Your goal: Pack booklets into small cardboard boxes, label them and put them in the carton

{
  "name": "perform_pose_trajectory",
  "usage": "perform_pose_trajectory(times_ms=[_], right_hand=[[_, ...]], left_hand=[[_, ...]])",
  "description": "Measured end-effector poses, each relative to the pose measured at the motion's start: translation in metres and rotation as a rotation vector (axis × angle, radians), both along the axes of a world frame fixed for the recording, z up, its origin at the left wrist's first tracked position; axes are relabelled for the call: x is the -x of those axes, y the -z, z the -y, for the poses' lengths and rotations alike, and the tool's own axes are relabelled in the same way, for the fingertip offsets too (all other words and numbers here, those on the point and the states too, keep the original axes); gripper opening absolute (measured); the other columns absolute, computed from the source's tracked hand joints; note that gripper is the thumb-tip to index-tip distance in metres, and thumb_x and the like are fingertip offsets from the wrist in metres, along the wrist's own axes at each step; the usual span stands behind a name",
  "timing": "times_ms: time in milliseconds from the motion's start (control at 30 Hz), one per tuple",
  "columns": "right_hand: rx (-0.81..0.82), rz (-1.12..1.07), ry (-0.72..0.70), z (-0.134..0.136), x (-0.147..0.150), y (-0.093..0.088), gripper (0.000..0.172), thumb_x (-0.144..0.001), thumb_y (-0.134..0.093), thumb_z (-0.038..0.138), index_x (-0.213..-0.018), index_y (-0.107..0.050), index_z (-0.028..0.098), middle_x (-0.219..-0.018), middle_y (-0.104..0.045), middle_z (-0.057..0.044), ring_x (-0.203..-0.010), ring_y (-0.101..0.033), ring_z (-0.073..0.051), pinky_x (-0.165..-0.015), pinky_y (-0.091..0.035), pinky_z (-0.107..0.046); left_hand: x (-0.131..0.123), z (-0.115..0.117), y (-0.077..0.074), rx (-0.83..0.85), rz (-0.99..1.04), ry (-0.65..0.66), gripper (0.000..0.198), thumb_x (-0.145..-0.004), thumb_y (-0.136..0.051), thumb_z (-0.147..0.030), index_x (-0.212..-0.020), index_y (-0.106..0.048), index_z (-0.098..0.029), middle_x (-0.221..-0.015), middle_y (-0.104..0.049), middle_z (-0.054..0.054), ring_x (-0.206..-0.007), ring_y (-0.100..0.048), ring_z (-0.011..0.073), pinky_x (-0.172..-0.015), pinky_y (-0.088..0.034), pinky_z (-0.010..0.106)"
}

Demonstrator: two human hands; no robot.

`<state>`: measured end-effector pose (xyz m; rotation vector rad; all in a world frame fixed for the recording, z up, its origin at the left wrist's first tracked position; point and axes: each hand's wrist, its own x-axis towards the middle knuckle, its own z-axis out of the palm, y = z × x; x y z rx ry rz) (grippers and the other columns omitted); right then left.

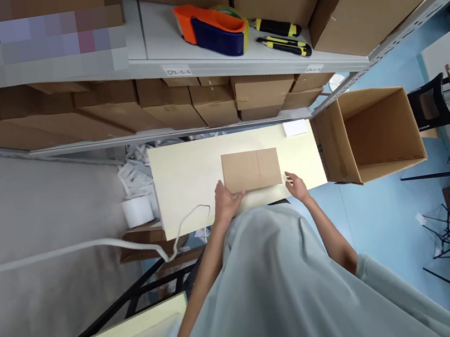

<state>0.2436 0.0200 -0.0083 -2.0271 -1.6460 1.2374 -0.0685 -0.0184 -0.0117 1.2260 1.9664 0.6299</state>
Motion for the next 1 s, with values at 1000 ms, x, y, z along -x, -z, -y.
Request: perform_pose_trajectory(times_ms=[1000], right_hand=[[-0.151,0.095,0.241,-0.237,-0.107,0.099,0.044,-0.105,-0.048,0.029,-0.139,-0.068,0.009,-0.132,-0.071,-0.022,-0.114,-0.071,-0.028,-0.108,-0.057,-0.042]], left_hand=[[-0.252,-0.282,0.079,0.22,0.271,-0.003,0.031,-0.078,-0.07,-0.023,-0.108,-0.071,-0.016,-0.116,-0.075,0.013,-0.111,-0.073,0.0296,-0.104,-0.058,0.041]])
